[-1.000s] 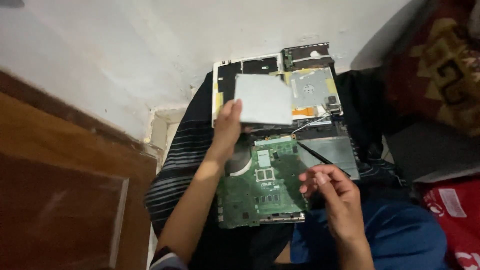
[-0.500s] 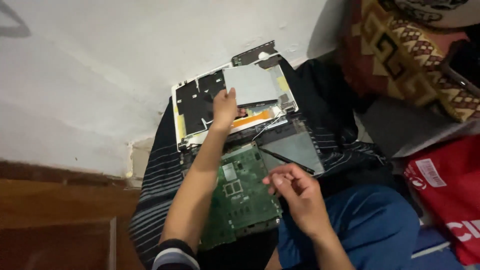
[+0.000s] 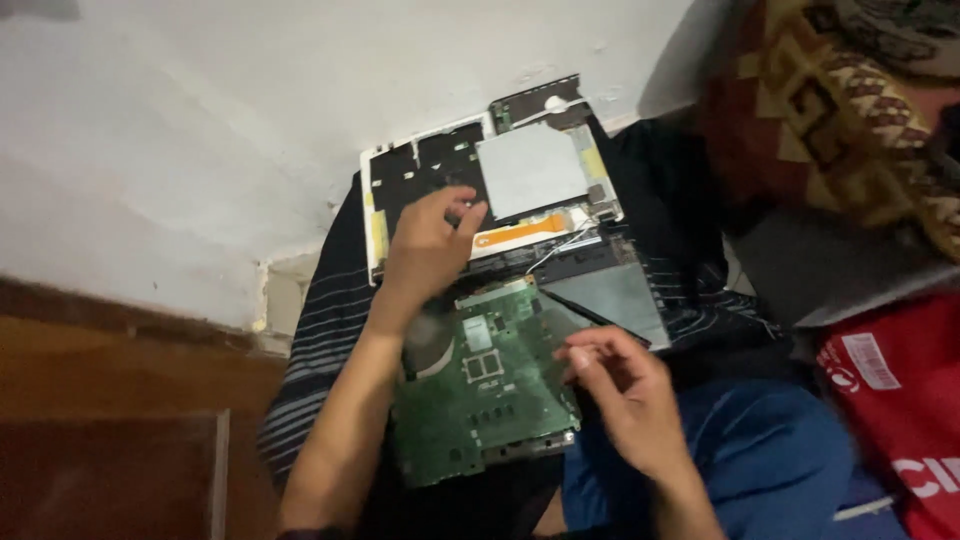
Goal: Removing internal components including the motherboard and shielding from a laptop chassis.
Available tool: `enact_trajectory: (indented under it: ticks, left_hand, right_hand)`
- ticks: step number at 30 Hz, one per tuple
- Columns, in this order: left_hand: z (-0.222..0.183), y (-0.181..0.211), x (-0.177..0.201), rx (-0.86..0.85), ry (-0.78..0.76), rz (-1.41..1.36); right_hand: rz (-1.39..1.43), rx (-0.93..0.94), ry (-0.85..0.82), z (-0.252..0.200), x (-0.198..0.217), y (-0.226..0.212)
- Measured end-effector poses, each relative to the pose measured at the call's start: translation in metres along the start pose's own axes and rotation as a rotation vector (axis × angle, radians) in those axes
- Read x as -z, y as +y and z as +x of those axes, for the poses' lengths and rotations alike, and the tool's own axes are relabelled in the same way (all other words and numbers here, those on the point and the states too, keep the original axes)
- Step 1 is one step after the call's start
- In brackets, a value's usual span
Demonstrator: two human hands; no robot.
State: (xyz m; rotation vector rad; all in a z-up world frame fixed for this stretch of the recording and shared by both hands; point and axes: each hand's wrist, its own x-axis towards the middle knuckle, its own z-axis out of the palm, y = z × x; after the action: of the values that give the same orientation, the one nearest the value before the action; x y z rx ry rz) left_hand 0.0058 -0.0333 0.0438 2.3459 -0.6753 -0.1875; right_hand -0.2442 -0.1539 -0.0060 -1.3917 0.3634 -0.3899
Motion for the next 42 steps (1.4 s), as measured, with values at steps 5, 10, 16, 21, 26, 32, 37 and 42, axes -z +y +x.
enact_trajectory:
  ticks: [5,10,16,21,26,32,37,42]
  left_hand:
    - [-0.087,-0.054,0.025,-0.329,0.165,-0.148]
    - [-0.135,-0.143,0.025,-0.152,0.407,-0.208]
    - [-0.143,-0.202,0.002,0.080,0.516,-0.426]
    - [-0.135,-0.195,-0.006,-0.016,0.579,-0.436]
    - [-0.141,-0.189,-0.003,-0.016,0.585,-0.412]
    - [-0.143,-0.180,0.003,-0.015,0.558,-0.417]
    - [-0.148,-0.180,0.005,-0.049,0.516,-0.355]
    - [-0.146,-0.181,0.002,-0.102,0.491,-0.313]
  right_hand:
    - [-0.109,0.046,0.037,-0.004,0.010,-0.005]
    - [-0.283,0.114,0.022,-0.008,0.021,-0.030]
    - [-1.006,0.093,-0.029,0.017,0.025,-0.037]
    - [-1.610,0.221,-0.150,0.040,0.018,-0.004]
    - [-1.645,0.360,-0.048,0.044,0.028,0.025]
    - [-1.669,0.260,-0.027,0.045,0.054,0.037]
    - [-1.136,-0.161,-0.077,0.059,0.057,-0.003]
    - [-0.690,0.119,0.148,0.072,0.041,-0.054]
